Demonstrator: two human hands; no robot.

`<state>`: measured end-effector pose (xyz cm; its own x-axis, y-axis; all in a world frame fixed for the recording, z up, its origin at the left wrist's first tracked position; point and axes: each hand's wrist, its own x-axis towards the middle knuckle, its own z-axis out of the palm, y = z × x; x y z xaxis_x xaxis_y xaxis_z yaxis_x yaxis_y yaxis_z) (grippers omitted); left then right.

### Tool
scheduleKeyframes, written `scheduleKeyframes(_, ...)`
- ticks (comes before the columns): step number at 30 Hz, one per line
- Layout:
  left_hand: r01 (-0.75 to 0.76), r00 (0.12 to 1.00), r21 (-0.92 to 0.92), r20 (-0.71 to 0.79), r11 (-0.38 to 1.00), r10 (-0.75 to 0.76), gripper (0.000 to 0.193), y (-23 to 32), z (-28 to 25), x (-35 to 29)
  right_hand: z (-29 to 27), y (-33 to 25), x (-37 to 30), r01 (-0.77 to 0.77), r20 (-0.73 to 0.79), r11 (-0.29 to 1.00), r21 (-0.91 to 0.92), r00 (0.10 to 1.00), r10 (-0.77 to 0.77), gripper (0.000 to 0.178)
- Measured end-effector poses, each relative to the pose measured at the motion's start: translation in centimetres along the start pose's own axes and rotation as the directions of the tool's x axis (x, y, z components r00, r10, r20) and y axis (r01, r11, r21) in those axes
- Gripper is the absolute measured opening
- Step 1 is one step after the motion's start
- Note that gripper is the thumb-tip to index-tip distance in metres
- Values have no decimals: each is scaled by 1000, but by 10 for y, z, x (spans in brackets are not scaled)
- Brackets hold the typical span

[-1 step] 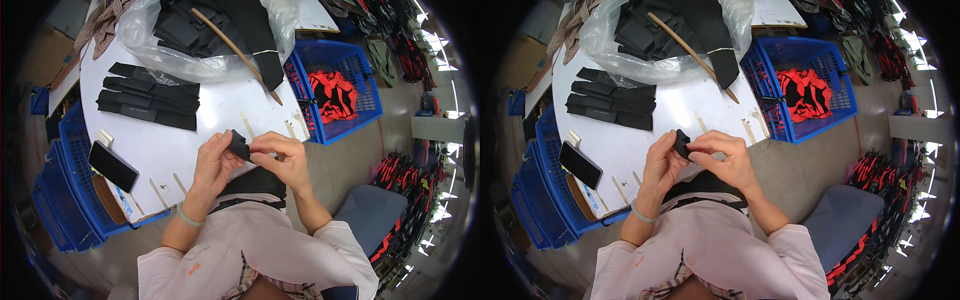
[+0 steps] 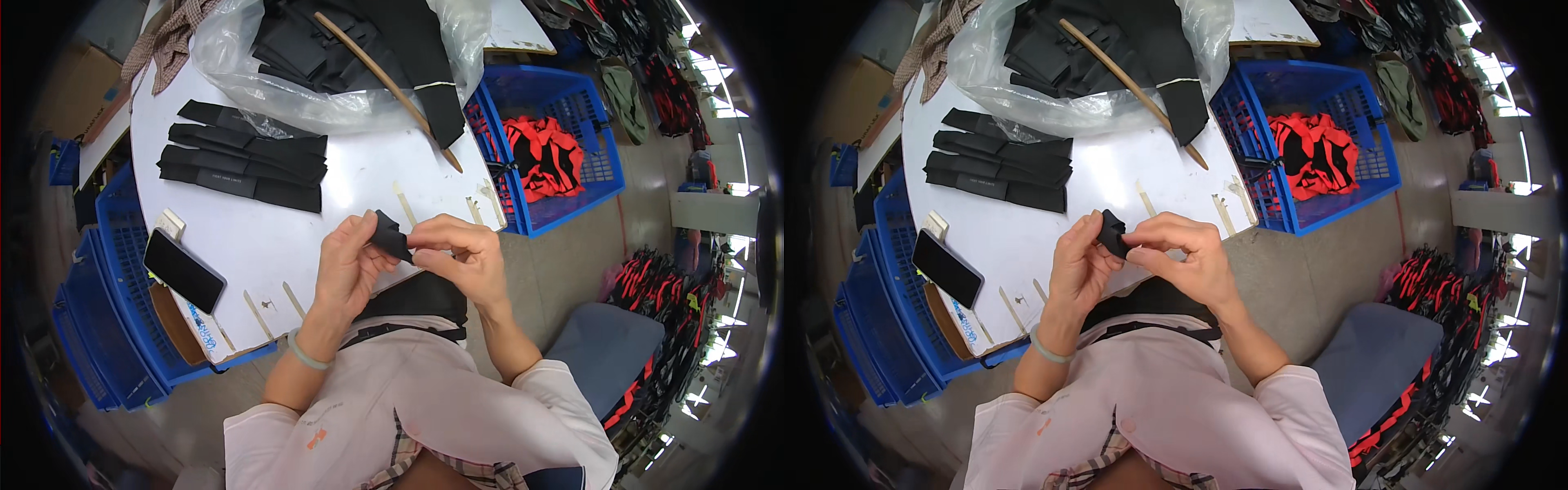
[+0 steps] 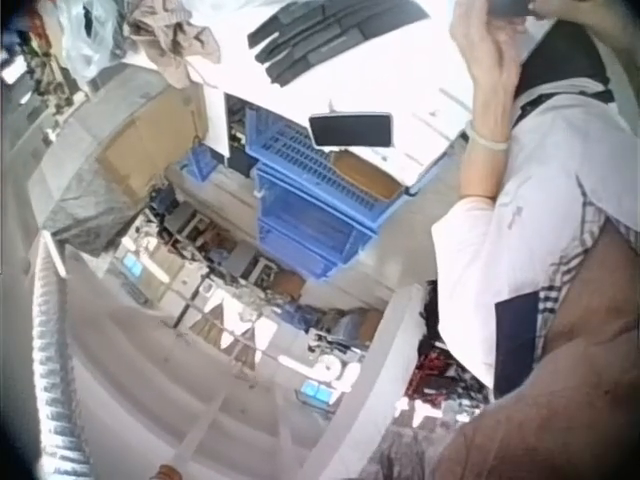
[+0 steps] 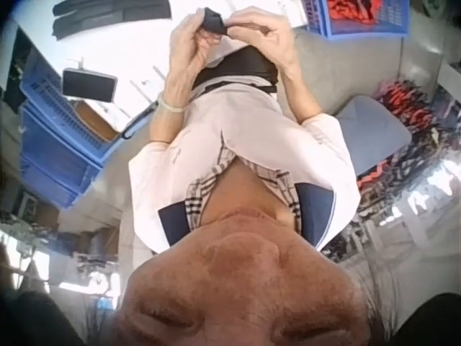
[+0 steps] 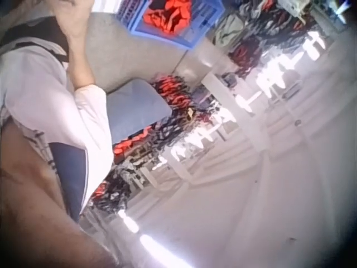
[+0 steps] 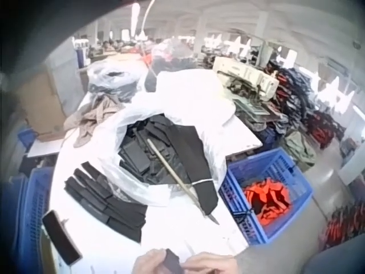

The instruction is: Assembling black strap components by sliding them onto a wooden rod and folding them into place.

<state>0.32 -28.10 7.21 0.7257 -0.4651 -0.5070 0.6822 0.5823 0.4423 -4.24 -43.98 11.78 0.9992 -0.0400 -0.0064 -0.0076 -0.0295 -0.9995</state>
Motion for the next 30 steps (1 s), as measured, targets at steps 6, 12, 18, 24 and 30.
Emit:
scheduleKeyframes(6,-22,999,75,-23,997,24,27,5,0,-1,0,7,3,-238,74,935,261,971,227,15)
scheduleKeyframes(12,-175,973,278,-95,945,208,28,3,-1,-4,-3,14,6,-323,89,900,292,946,310,12)
scheduleKeyframes(18,-52,996,97,-64,994,59,26,3,7,-8,-5,13,5,-401,137,798,449,914,383,8)
scheduleKeyframes(24,20,999,159,-45,987,-13,29,3,1,-12,-8,8,-2,-289,47,894,342,956,291,8)
scheduleKeyframes(30,276,961,67,-42,959,-273,34,6,4,-22,-17,2,-8,-262,59,950,168,965,255,7)
